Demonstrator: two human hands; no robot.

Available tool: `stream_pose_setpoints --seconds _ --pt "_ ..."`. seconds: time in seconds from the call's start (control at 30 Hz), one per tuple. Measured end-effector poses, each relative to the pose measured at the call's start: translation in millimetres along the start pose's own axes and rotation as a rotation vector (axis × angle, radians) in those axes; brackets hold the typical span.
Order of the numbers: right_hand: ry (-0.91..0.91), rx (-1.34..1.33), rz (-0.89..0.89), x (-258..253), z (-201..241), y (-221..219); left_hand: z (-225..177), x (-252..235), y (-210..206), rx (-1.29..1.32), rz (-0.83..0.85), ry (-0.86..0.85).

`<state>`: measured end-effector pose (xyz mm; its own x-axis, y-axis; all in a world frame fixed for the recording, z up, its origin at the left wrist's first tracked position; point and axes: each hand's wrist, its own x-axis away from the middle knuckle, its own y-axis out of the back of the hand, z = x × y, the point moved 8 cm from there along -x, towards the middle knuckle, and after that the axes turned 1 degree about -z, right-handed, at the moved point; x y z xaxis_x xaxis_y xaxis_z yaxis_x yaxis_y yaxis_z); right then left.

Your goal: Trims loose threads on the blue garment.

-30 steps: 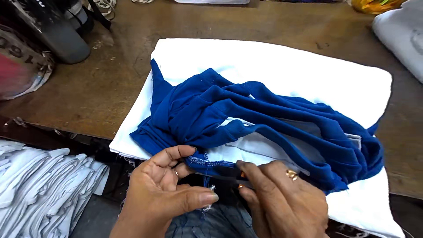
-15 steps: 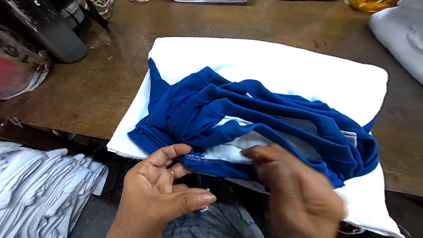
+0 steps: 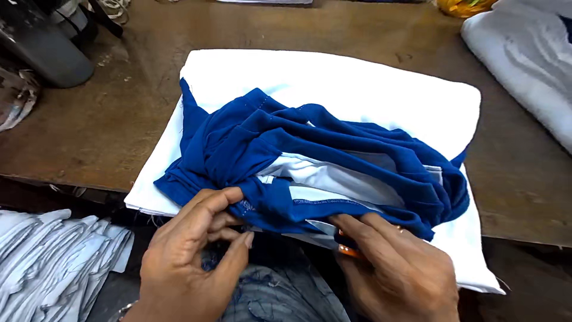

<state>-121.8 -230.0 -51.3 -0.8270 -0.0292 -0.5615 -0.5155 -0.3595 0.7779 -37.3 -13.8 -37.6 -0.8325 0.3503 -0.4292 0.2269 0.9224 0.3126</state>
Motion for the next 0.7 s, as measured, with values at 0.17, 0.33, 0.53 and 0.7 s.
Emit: stream_pose_setpoints --seconds 0.17,0.33,0.53,0.7 --pt "-0.004 -0.160 -0.045 -10 -8 4 -22 -26 7 -0.365 0.046 -0.343" --pt "-0.162 -0.516 0.002 -26 -25 19 -25 -53 7 -0.256 0.256 -0.451" --pt "-0.354 -0.591 -0.005 -42 -41 22 -11 -75 6 0.044 0.496 -0.311" --pt "-0.384 -0.425 -0.066 -54 -42 20 2 -90 13 0.209 0.562 -0.186"
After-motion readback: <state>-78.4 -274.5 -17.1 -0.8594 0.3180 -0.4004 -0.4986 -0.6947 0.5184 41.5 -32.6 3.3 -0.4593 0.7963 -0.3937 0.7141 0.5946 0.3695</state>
